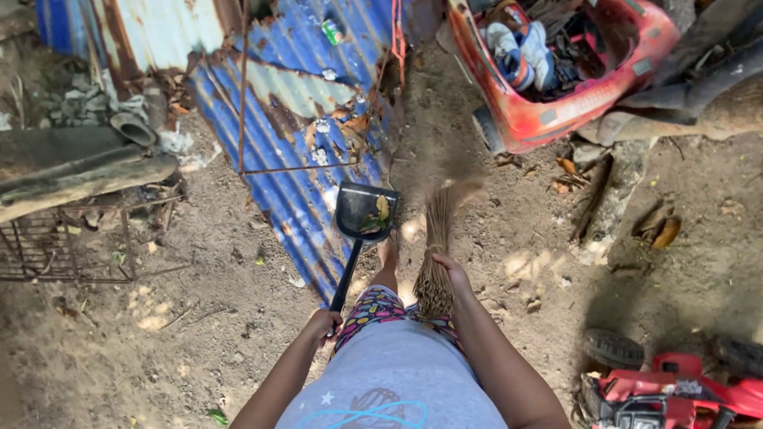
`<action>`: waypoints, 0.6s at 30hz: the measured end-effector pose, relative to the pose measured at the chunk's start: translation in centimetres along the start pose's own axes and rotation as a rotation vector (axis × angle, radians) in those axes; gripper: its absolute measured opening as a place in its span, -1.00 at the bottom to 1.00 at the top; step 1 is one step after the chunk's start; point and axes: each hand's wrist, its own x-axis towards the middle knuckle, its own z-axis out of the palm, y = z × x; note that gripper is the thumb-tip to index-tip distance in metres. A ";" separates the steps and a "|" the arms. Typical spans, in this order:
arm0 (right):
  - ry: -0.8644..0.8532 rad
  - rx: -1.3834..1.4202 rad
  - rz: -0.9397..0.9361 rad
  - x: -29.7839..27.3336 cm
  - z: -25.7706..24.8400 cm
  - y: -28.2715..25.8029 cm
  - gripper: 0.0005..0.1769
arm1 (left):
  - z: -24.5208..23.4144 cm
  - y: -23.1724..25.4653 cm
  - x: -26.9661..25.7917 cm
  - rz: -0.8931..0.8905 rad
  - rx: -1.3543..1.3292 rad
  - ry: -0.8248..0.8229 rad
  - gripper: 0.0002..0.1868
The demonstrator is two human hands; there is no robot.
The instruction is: Sweeping dirt and debris from the ground using a stick broom and a dustpan.
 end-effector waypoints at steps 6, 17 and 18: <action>-0.065 0.016 0.127 1.4 1.4 -2.6 -0.54 | -1.0 2.5 1.8 -0.010 0.088 -0.045 -0.86; -0.035 0.281 -0.089 -0.7 -13.8 0.5 -0.61 | -1.6 10.0 1.7 0.002 0.302 0.007 -0.88; 0.048 0.278 -0.117 -1.3 -14.1 1.1 -0.61 | -1.4 10.6 2.2 0.011 0.315 -0.010 -0.87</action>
